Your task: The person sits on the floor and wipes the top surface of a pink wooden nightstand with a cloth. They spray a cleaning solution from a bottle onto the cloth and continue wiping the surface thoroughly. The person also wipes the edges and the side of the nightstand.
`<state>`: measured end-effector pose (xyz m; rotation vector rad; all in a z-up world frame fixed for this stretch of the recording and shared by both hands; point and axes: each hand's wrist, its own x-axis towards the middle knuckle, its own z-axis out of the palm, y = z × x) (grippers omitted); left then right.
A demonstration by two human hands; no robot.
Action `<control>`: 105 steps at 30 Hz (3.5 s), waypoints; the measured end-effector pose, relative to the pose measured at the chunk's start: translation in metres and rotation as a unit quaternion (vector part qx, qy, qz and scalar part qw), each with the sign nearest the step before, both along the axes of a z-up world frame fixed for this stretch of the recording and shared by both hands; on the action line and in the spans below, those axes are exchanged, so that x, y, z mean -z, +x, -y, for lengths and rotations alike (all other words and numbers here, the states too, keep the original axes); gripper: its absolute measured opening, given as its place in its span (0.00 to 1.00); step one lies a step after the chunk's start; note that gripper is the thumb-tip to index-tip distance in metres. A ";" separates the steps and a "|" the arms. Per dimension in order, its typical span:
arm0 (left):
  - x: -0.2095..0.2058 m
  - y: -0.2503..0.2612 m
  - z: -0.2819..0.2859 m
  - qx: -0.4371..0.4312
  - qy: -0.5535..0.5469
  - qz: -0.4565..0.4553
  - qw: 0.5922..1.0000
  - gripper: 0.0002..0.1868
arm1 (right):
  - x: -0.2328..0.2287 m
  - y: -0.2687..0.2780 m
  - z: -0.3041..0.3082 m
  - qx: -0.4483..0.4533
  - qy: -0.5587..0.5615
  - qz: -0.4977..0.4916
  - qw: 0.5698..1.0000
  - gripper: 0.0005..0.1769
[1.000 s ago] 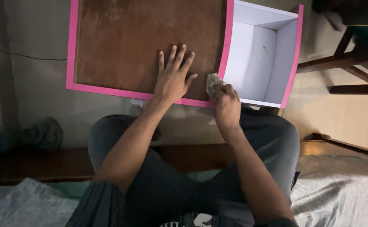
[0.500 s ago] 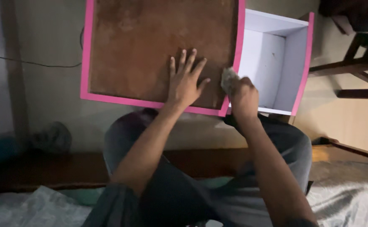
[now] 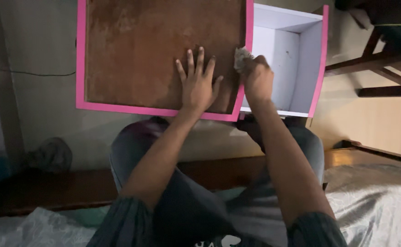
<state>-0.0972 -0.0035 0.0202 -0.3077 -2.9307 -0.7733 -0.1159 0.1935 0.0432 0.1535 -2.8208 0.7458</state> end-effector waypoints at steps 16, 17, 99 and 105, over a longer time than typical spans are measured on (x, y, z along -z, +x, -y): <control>-0.001 -0.003 -0.003 -0.009 0.011 0.032 0.999 0.35 | 0.005 -0.065 0.004 0.038 0.060 0.050 0.996 0.07; -0.001 -0.004 -0.003 -0.009 0.010 0.034 0.999 0.35 | 0.006 -0.072 0.005 0.047 0.059 0.065 0.995 0.05; 0.024 0.025 -0.053 0.072 -0.107 -0.052 0.990 0.36 | 0.007 0.127 -0.049 0.019 -0.307 0.181 0.934 0.17; 0.033 -0.022 -0.056 0.042 -0.137 -0.034 0.989 0.33 | 0.027 0.112 -0.042 -0.054 -0.372 0.167 0.911 0.29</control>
